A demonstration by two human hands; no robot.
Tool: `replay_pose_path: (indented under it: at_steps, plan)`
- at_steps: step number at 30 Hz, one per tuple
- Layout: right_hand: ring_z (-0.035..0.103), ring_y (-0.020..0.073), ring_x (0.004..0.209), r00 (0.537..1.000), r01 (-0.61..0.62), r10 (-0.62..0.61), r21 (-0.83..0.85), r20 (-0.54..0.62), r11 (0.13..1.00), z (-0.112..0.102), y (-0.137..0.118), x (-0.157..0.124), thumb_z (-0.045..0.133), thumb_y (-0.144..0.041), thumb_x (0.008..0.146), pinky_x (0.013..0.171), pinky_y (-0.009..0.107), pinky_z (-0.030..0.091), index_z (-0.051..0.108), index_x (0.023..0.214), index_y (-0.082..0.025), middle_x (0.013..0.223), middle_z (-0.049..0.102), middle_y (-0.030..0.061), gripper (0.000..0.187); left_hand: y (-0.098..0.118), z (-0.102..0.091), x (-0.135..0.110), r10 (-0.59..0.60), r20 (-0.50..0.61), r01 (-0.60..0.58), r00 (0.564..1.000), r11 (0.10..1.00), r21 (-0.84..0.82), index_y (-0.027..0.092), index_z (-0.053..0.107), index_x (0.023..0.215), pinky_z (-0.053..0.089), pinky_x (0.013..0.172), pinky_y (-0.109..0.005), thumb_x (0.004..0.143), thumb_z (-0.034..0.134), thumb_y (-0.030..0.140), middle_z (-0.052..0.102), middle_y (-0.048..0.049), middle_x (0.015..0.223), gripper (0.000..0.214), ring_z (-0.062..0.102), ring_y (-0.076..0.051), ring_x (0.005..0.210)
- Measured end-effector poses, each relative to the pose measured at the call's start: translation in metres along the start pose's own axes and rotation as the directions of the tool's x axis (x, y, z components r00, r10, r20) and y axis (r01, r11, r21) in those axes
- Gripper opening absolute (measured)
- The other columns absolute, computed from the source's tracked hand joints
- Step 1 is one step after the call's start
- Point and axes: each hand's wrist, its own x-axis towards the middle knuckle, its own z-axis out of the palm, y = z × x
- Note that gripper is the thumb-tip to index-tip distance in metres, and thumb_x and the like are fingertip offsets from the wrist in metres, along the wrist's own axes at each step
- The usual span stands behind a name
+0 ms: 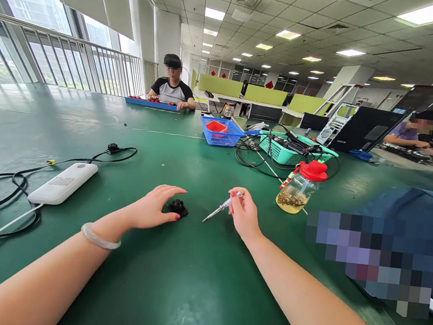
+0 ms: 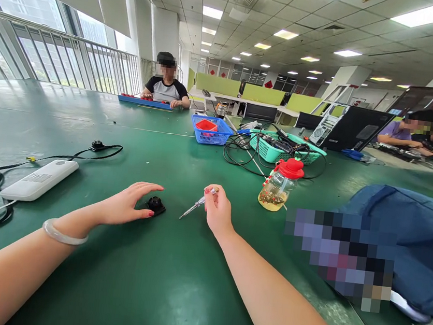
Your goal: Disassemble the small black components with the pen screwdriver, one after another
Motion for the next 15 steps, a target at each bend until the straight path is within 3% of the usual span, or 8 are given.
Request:
replay_pose_path:
  at_steps: [3,6,9,11,15]
  plan:
    - [0.043,0.0122,0.048,1.000,0.018,-0.019,-0.019,-0.016,1.000,-0.002,-0.002,-0.001,0.046,-0.057,0.093,0.049,0.025,0.041,0.054,0.092,-0.022,0.055,0.041,-0.0061,0.035,-0.017,0.000,0.000,0.008,0.082,0.000,0.997,0.995,-0.101,0.028,0.055,0.127,0.034,0.114,-0.044,0.080,0.054,0.037,0.055,-0.0031,0.137,0.048,0.038,-0.027,0.137]
    - [0.043,0.0121,0.047,0.995,0.097,-0.096,-0.109,0.018,0.989,-0.004,-0.010,-0.006,0.042,-0.051,0.095,0.047,0.024,0.038,0.054,0.094,-0.023,0.055,0.042,-0.0059,0.031,-0.024,0.006,0.003,-0.054,0.024,0.056,0.998,0.995,-0.088,0.028,0.063,0.114,0.040,0.108,-0.046,0.082,0.053,0.041,0.063,-0.0044,0.125,0.036,0.048,-0.028,0.127]
    - [0.041,0.0110,0.044,0.959,0.269,-0.236,-0.253,0.154,0.929,-0.004,-0.022,-0.012,0.043,-0.040,0.096,0.046,0.023,0.035,0.055,0.095,-0.023,0.053,0.042,-0.0067,0.021,-0.023,0.013,0.006,-0.060,-0.030,0.058,0.998,0.996,-0.069,0.027,0.063,0.114,0.044,0.104,-0.046,0.083,0.054,0.048,0.065,-0.0054,0.119,0.039,0.053,-0.028,0.119]
    - [0.041,0.0103,0.044,0.885,0.447,-0.360,-0.327,0.294,0.833,-0.002,-0.028,-0.017,0.047,-0.032,0.094,0.049,0.023,0.036,0.056,0.092,-0.022,0.053,0.046,-0.0064,0.013,-0.020,0.017,0.007,-0.047,-0.061,0.042,0.997,0.997,-0.067,0.027,0.061,0.119,0.043,0.104,-0.046,0.084,0.053,0.048,0.066,-0.0051,0.120,0.042,0.053,-0.028,0.118]
    - [0.048,0.0114,0.051,0.642,0.749,-0.514,-0.326,0.569,0.576,0.005,-0.032,-0.024,0.051,-0.022,0.089,0.057,0.025,0.038,0.060,0.091,-0.021,0.062,0.061,-0.0025,0.008,-0.012,0.022,0.007,-0.024,-0.102,0.020,0.995,0.999,-0.035,0.024,0.061,0.120,0.043,0.105,-0.045,0.085,0.051,0.043,0.068,-0.0059,0.117,0.041,0.054,-0.028,0.116]
